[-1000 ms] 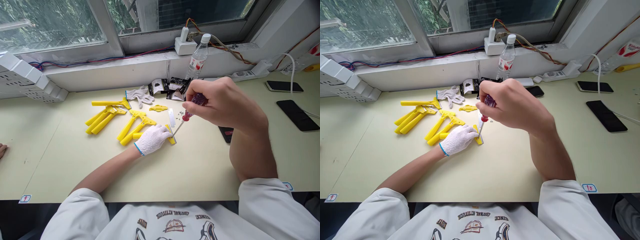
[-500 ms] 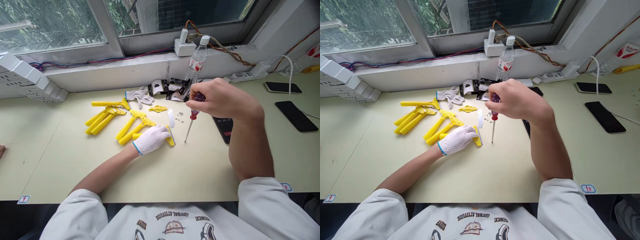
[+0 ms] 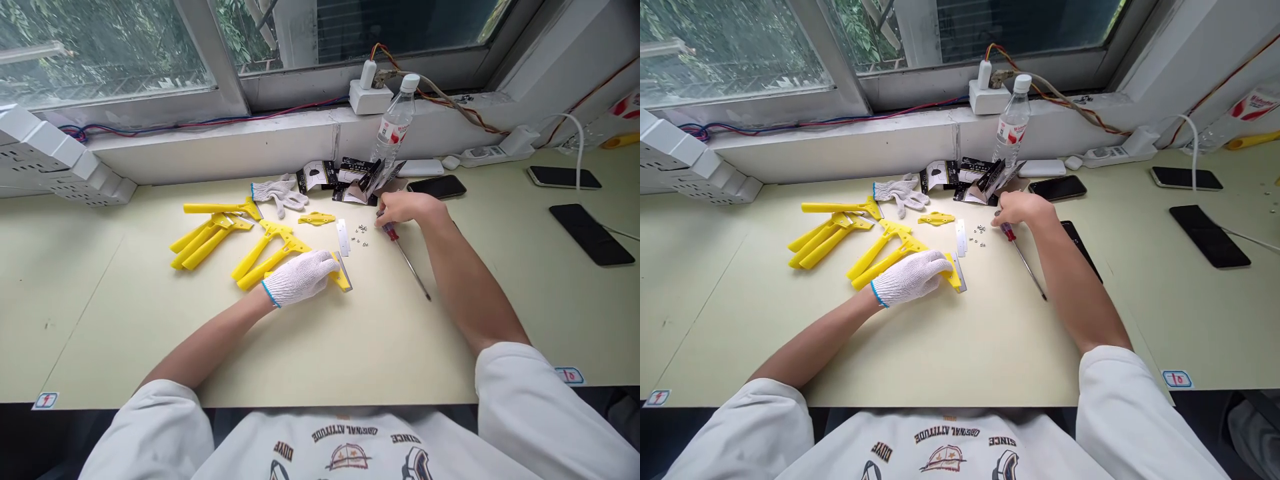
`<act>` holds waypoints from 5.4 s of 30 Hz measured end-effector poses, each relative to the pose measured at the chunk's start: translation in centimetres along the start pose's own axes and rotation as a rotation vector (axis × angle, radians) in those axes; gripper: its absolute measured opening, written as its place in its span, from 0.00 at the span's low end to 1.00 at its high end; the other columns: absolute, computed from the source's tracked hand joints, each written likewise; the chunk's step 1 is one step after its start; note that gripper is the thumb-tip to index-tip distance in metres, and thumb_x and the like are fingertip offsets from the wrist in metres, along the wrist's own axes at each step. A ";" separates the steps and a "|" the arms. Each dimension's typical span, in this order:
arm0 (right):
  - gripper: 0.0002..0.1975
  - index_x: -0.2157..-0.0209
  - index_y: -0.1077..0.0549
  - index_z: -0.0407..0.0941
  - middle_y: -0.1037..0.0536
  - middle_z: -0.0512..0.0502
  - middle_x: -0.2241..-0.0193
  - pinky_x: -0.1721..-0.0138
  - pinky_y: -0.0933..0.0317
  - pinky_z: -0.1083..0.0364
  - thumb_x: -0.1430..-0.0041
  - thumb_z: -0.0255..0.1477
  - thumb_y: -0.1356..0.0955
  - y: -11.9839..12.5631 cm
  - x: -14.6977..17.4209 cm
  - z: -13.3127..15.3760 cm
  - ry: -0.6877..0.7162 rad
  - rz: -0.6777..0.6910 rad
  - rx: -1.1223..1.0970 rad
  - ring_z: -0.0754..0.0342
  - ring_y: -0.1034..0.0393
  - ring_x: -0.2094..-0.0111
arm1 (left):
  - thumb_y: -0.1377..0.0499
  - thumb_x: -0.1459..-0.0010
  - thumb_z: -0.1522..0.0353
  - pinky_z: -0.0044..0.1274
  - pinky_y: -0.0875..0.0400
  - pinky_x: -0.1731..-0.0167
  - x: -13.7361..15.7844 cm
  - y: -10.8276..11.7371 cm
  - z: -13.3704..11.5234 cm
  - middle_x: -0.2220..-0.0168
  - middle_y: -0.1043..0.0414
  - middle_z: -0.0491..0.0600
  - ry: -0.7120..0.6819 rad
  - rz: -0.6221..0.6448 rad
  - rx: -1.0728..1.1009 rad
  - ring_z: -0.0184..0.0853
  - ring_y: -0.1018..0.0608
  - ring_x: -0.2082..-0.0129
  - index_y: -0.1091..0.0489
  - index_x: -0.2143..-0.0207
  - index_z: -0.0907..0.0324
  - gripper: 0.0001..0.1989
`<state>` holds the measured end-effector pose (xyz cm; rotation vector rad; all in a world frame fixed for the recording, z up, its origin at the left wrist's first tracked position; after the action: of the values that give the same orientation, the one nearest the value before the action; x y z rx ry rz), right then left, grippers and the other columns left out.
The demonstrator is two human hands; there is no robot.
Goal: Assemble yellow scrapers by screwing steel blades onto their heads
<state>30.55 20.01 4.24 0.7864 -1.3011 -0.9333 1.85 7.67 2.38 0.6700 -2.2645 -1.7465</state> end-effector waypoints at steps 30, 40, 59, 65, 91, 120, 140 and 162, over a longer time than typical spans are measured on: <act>0.12 0.60 0.26 0.46 0.14 0.48 0.66 0.73 0.38 0.56 0.37 0.37 0.24 -0.3 7.0 12.4 0.668 0.237 -0.447 0.51 0.18 0.68 | 0.33 0.33 0.59 0.33 0.17 0.53 0.2 1.3 2.2 0.49 0.16 0.57 0.442 -0.124 1.128 0.44 0.13 0.52 0.20 0.48 0.59 0.17; 0.13 0.57 0.25 0.46 0.15 0.47 0.66 0.72 0.30 0.58 0.36 0.36 0.23 -2.0 5.1 12.4 0.647 0.257 -0.667 0.52 0.19 0.67 | 0.36 0.33 0.63 0.30 0.16 0.52 -0.3 2.1 1.5 0.48 0.16 0.55 0.430 -0.183 1.112 0.41 0.13 0.52 0.20 0.48 0.60 0.16; 0.12 0.60 0.17 0.44 0.18 0.48 0.67 0.64 0.26 0.58 0.45 0.31 0.19 -3.9 2.8 12.2 0.496 0.512 -1.317 0.57 0.25 0.68 | 0.35 0.34 0.64 0.28 0.16 0.60 0.0 3.3 1.6 0.58 0.13 0.53 0.505 -0.306 1.034 0.38 0.12 0.62 0.28 0.38 0.61 0.25; 0.16 0.55 0.19 0.43 0.16 0.47 0.65 0.61 0.23 0.57 0.45 0.27 0.19 -4.8 2.1 11.8 0.491 0.657 -1.451 0.55 0.21 0.67 | 0.33 0.35 0.61 0.29 0.17 0.59 0.1 3.4 1.7 0.58 0.13 0.53 0.501 -0.301 1.079 0.39 0.12 0.62 0.29 0.36 0.60 0.28; 0.16 0.53 0.21 0.44 0.18 0.43 0.63 0.79 0.41 0.51 0.45 0.27 0.24 -2.1 1.1 5.4 0.142 0.201 -0.112 0.53 0.31 0.81 | 0.32 0.41 0.64 0.26 0.30 0.65 0.5 0.2 2.5 0.71 0.25 0.47 0.627 -0.186 1.404 0.32 0.24 0.71 0.25 0.66 0.60 0.09; 0.19 0.80 0.25 0.43 0.19 0.39 0.78 0.64 0.35 0.50 0.44 0.40 0.24 -5.8 7.0 12.5 0.297 0.422 0.131 0.45 0.22 0.70 | 0.40 0.36 0.56 0.29 0.44 0.73 1.5 1.8 4.1 0.76 0.31 0.47 0.688 0.098 0.242 0.36 0.32 0.76 0.36 0.73 0.55 0.17; 0.07 0.79 0.24 0.42 0.15 0.40 0.74 0.67 0.31 0.55 0.48 0.22 0.28 -3.6 5.7 10.0 0.282 0.476 0.018 0.48 0.19 0.68 | 0.41 0.31 0.68 0.37 0.33 0.53 -0.2 0.0 -1.6 0.52 0.22 0.59 0.174 0.014 -0.066 0.49 0.24 0.52 0.26 0.49 0.61 0.11; 0.25 0.72 0.23 0.44 0.15 0.37 0.71 0.66 0.37 0.51 0.31 0.50 0.30 -1.9 5.6 10.2 0.152 0.220 -0.062 0.46 0.20 0.69 | 0.44 0.25 0.56 0.37 0.41 0.62 -0.6 -3.1 -1.6 0.63 0.26 0.58 0.011 0.002 -0.022 0.47 0.27 0.62 0.27 0.62 0.56 0.16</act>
<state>20.34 14.48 6.20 0.6386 -1.1934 -0.7206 3.77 5.98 -0.04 0.6709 -2.2350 -1.7591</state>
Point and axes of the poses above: each hand's wrist, its own x-axis away from the middle knuckle, its own y-axis out of the back of the hand, z = x × y, the point moved 5 cm from there along -x, towards the middle knuckle
